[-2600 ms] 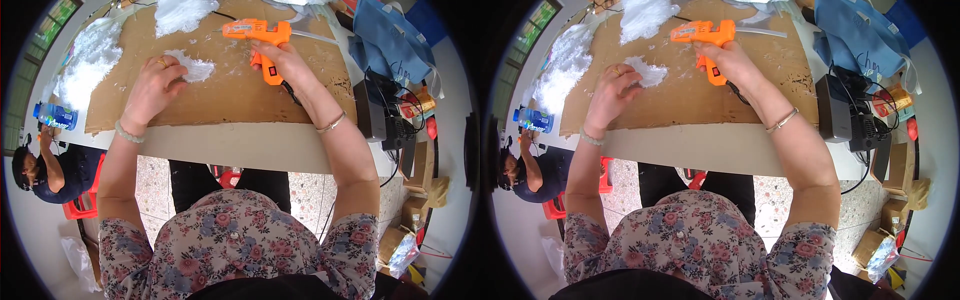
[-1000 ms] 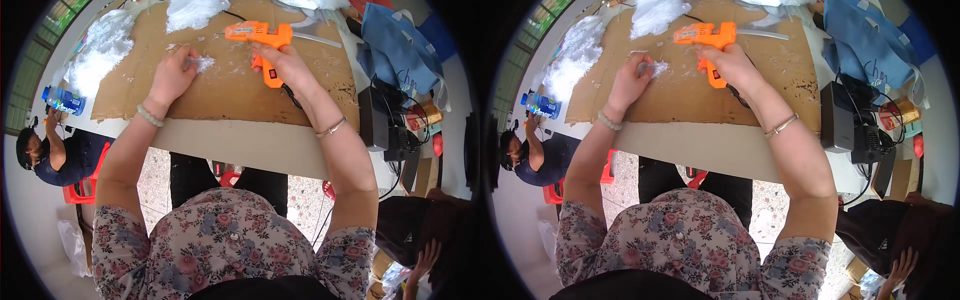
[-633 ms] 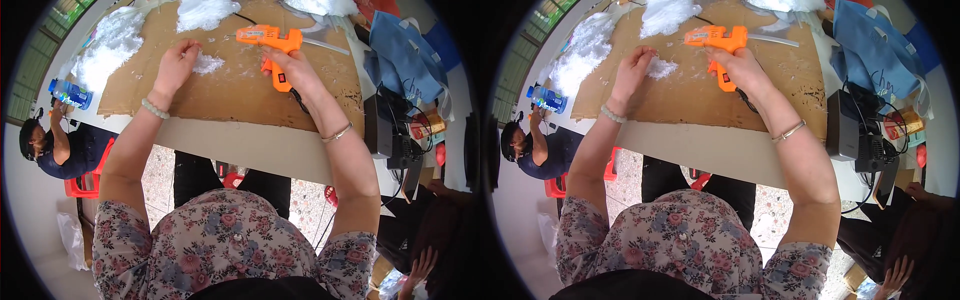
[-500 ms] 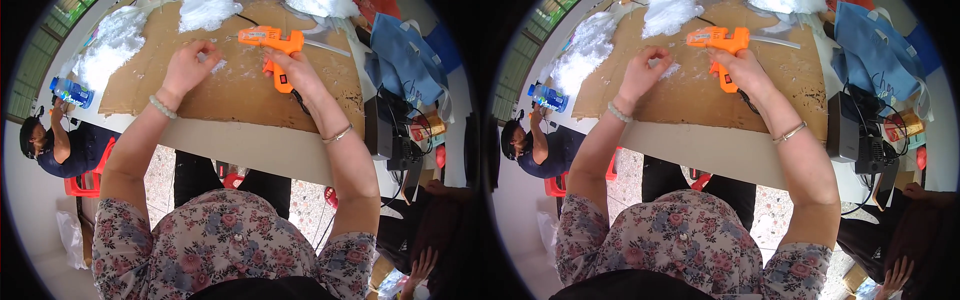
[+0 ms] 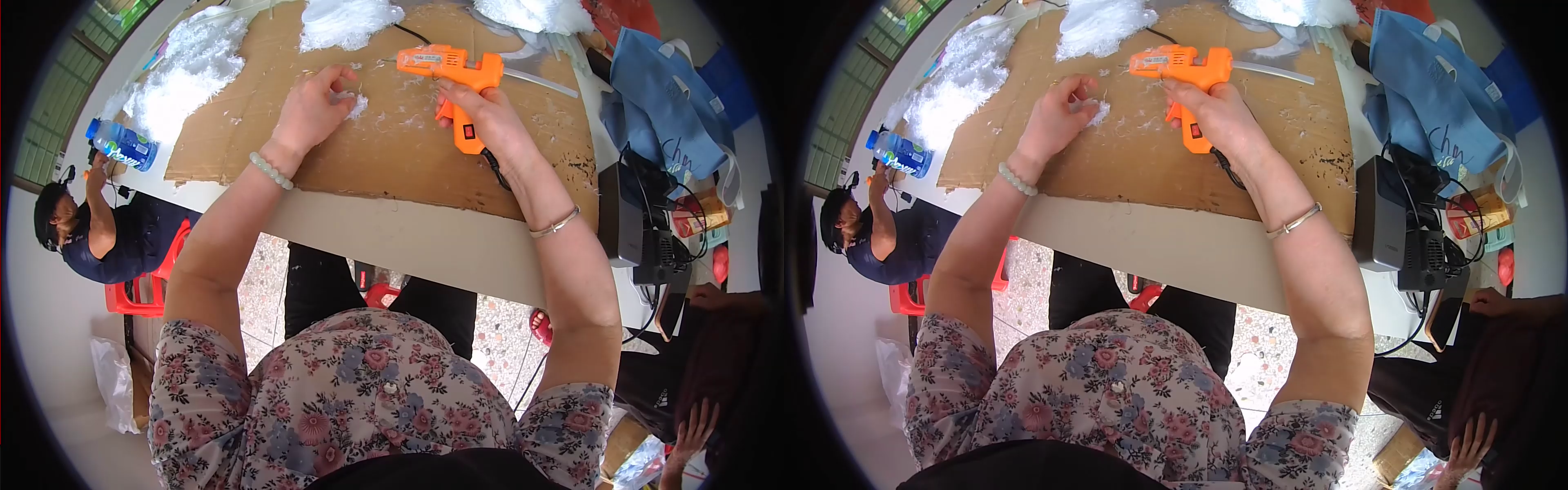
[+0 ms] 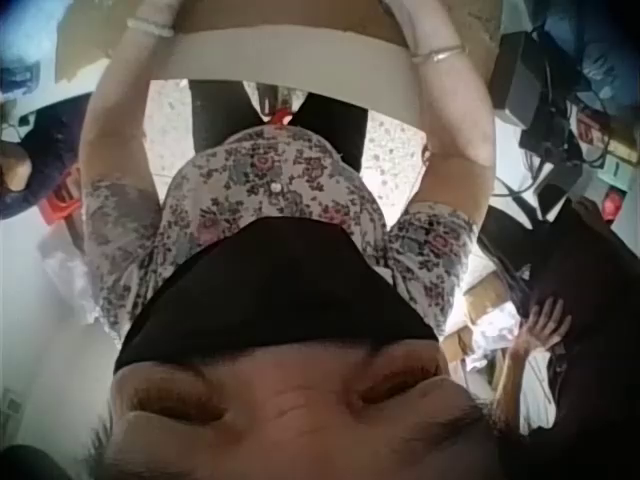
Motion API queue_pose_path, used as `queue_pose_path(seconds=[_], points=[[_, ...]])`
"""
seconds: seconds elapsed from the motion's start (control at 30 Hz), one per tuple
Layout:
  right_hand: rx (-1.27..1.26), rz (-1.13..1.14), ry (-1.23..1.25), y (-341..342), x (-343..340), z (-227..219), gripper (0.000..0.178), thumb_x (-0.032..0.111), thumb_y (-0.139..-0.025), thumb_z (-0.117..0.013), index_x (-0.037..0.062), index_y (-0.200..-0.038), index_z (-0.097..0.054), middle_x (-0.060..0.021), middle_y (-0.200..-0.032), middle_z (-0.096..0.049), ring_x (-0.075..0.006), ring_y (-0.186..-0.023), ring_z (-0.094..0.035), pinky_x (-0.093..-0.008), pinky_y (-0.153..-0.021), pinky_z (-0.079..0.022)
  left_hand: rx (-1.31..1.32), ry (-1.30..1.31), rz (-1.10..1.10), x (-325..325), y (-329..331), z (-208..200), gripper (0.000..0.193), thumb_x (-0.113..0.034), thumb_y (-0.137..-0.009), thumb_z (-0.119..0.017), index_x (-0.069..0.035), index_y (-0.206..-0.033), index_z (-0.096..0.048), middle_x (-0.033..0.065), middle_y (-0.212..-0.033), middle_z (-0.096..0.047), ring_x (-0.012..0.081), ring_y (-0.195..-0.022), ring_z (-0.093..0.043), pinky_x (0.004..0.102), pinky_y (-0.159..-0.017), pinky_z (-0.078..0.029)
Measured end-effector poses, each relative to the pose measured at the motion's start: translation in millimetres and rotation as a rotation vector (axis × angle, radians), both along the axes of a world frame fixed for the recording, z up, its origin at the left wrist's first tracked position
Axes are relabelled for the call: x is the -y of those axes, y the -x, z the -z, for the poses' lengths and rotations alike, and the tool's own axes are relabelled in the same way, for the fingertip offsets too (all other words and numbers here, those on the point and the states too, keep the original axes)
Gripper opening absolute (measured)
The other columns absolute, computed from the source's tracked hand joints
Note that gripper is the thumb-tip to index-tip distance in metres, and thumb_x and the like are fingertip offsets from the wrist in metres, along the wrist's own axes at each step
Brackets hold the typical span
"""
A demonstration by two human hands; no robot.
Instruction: Assembling toy components by using a hot glue gun to attach white fiber material to a plastic template.
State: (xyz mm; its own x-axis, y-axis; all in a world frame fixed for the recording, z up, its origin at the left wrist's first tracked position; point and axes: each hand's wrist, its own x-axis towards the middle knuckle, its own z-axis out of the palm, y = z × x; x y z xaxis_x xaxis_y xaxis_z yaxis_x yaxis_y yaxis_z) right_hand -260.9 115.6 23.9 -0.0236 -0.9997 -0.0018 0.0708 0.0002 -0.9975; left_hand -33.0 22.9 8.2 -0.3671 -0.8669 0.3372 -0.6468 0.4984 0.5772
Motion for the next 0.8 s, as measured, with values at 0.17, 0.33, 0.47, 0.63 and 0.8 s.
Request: queue_pose_path(seconds=[0.17, 0.33, 0.47, 0.63, 0.8], points=[[0.045, 0.020, 0.016, -0.9, -0.3, 0.9, 0.024, 0.026, -0.090, -0.057, 0.0032, -0.097, -0.059, -0.0032, -0.082, -0.060, -0.0116, -0.071, -0.058, -0.0252, -0.067, -0.048, 0.253, 0.526, 0.244, 7.4, -5.6, 6.6, 0.019, -0.003, -0.073, -0.063, -0.012, -0.088, -0.069, 0.0022, -0.091, -0.063, 0.0237, -0.092, -0.056, 0.0379, -0.082, -0.044], [0.054, 0.023, 0.006, 0.2, 1.5, 3.2, 0.023, 0.024, -0.091, -0.056, 0.0031, -0.101, -0.058, -0.0031, -0.083, -0.060, -0.0117, -0.073, -0.058, -0.0254, -0.068, -0.048, 0.393, 0.559, 0.304, 2.4, -10.9, -1.6, 0.017, -0.002, -0.073, -0.061, -0.012, -0.082, -0.071, 0.0014, -0.091, -0.063, 0.0237, -0.093, -0.055, 0.0379, -0.083, -0.043], [0.050, 0.022, 0.020, 0.8, 1.3, 3.8, 0.024, 0.024, -0.091, -0.055, 0.0029, -0.103, -0.058, -0.0031, -0.084, -0.060, -0.0116, -0.075, -0.058, -0.0256, -0.069, -0.049, 0.184, 0.283, 0.384, 10.8, -20.6, 0.8, 0.019, -0.004, -0.076, -0.056, -0.010, -0.087, -0.071, 0.0013, -0.094, -0.063, 0.0212, -0.090, -0.056, 0.0328, -0.081, -0.043], [0.022, 0.030, -0.003, 0.5, -0.1, 2.5, 0.024, 0.024, -0.091, -0.055, 0.0029, -0.103, -0.058, -0.0033, -0.085, -0.060, -0.0116, -0.075, -0.058, -0.0258, -0.070, -0.049, -0.105, -0.297, 0.285, 13.2, -25.7, -13.6, 0.019, -0.013, -0.085, -0.054, -0.006, -0.093, -0.070, 0.0008, -0.094, -0.065, 0.0133, -0.084, -0.056, 0.0249, -0.077, -0.044], [0.032, 0.038, 0.005, -0.8, 0.7, 3.5, 0.024, 0.024, -0.091, -0.055, 0.0031, -0.102, -0.058, -0.0034, -0.085, -0.060, -0.0114, -0.073, -0.058, -0.0254, -0.068, -0.048, -0.324, -0.390, 0.113, 18.8, -34.8, -5.9, 0.021, -0.022, -0.087, -0.061, -0.004, -0.094, -0.069, 0.0012, -0.092, -0.067, 0.0086, -0.083, -0.056, 0.0238, -0.077, -0.044]])
